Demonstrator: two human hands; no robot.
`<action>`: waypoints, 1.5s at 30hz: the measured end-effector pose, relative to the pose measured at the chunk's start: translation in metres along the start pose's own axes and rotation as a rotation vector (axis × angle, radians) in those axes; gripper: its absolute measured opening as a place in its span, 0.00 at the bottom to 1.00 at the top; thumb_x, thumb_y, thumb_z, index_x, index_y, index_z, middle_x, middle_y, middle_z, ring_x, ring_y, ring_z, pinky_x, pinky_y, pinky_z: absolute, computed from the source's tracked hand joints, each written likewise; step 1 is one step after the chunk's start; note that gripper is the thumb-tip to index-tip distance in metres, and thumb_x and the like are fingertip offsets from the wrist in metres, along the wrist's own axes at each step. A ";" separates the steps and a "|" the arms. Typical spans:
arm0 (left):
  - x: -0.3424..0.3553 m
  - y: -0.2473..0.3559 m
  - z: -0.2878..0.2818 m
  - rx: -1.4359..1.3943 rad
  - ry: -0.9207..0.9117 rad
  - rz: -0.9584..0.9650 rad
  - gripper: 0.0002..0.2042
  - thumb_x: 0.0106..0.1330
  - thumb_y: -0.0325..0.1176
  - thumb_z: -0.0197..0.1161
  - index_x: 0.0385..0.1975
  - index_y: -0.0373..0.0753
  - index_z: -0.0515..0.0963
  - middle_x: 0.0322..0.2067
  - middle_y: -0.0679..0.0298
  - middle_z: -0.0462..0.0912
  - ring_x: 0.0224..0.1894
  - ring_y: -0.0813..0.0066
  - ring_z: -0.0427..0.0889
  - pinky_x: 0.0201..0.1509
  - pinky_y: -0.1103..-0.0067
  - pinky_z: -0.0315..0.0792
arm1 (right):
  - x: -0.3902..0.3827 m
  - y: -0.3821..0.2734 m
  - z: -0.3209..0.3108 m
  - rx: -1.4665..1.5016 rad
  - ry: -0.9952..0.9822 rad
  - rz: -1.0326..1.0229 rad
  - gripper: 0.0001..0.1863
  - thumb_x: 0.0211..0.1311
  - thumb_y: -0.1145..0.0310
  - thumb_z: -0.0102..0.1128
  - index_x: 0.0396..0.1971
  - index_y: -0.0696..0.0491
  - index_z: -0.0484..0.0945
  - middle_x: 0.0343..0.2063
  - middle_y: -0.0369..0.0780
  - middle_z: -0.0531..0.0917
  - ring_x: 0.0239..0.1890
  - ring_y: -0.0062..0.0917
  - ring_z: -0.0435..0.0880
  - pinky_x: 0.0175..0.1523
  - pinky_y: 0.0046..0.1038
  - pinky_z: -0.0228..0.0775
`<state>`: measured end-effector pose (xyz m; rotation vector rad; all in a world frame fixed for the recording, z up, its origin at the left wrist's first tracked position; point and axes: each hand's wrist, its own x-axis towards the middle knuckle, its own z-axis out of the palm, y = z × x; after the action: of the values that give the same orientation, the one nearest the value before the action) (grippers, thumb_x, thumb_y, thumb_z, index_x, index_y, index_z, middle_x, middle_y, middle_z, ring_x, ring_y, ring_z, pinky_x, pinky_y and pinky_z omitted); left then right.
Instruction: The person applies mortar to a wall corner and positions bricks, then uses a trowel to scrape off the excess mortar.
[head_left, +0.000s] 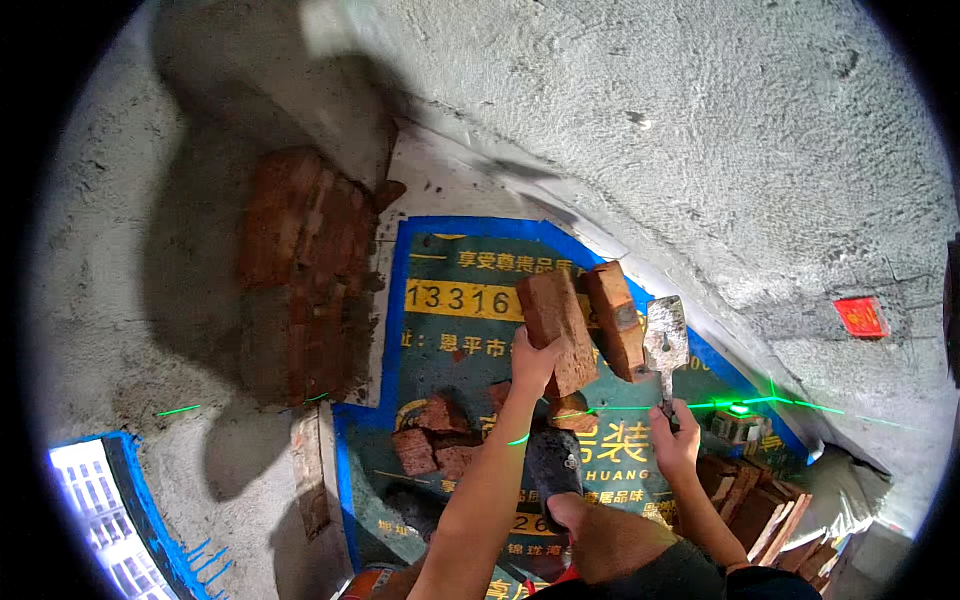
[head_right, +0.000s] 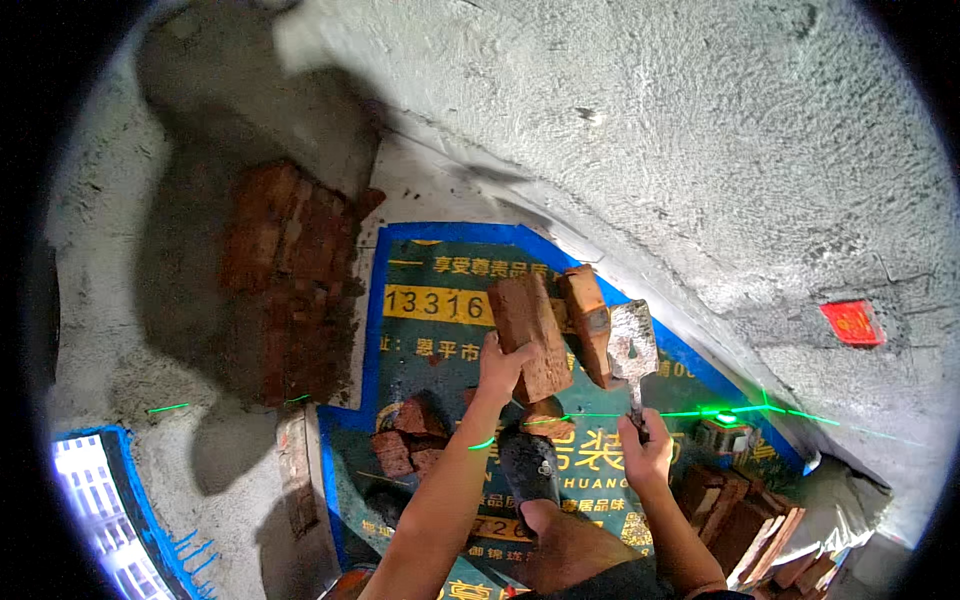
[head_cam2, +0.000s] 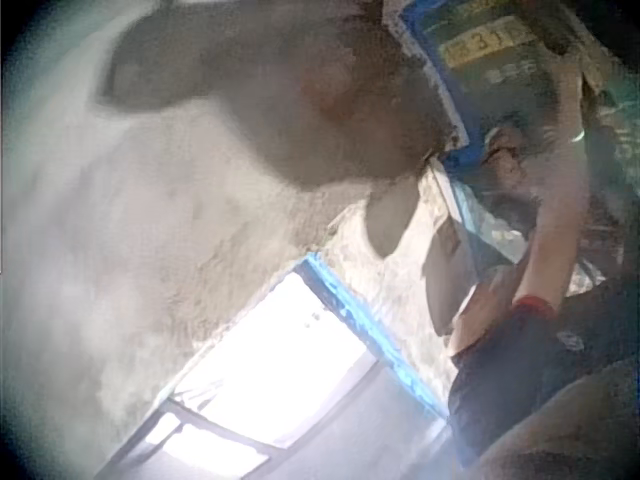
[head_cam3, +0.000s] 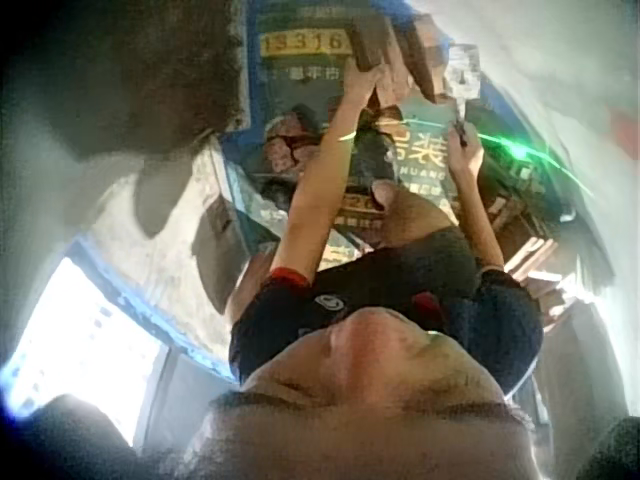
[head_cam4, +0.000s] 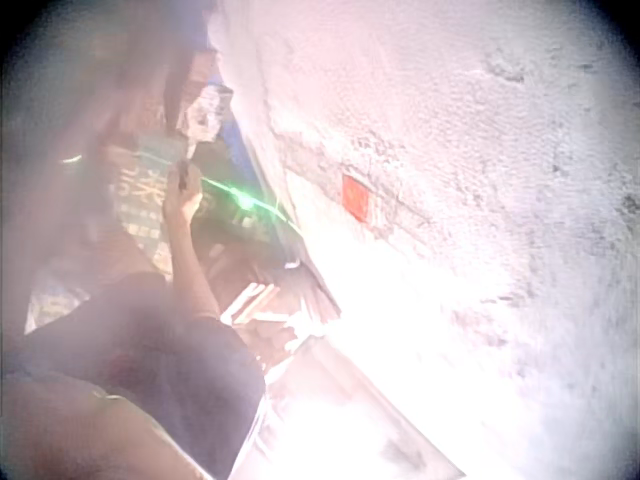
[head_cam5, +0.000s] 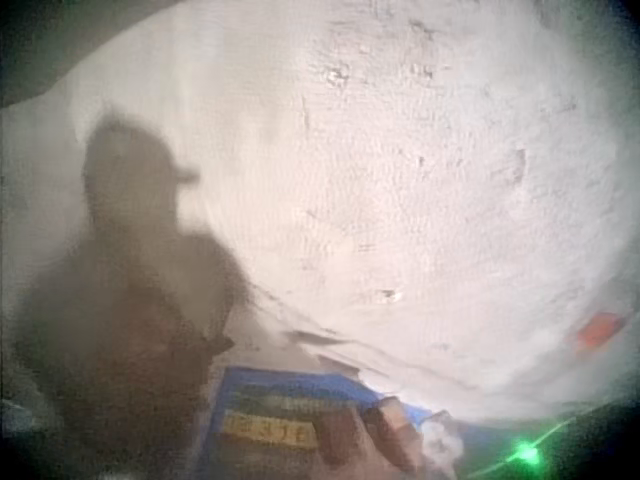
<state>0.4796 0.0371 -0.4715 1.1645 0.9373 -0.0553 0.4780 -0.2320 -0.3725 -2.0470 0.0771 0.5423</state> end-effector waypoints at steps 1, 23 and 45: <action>0.002 -0.002 -0.012 -0.042 -0.014 0.021 0.37 0.58 0.28 0.71 0.66 0.31 0.58 0.53 0.48 0.77 0.54 0.56 0.79 0.55 0.64 0.76 | 0.001 0.003 0.005 -0.023 0.012 -0.018 0.09 0.65 0.69 0.62 0.36 0.59 0.76 0.27 0.36 0.75 0.29 0.17 0.69 0.34 0.25 0.65; -0.246 0.092 -0.195 -0.444 0.061 0.284 0.53 0.48 0.60 0.72 0.71 0.38 0.57 0.63 0.54 0.70 0.60 0.61 0.75 0.64 0.67 0.68 | -0.041 0.024 0.048 0.180 -0.290 0.005 0.07 0.67 0.69 0.57 0.30 0.54 0.71 0.22 0.28 0.68 0.24 0.11 0.62 0.27 0.20 0.53; -0.162 0.218 -0.326 1.077 0.720 0.407 0.47 0.42 0.39 0.79 0.68 0.44 0.64 0.64 0.47 0.63 0.68 0.50 0.61 0.69 0.62 0.61 | -0.054 0.000 0.060 0.106 -0.455 0.031 0.12 0.68 0.66 0.58 0.28 0.54 0.69 0.18 0.29 0.67 0.20 0.11 0.61 0.24 0.22 0.52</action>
<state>0.2880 0.3254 -0.2264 2.4603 1.3175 0.2349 0.4088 -0.1908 -0.3751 -1.7790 -0.1315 0.9878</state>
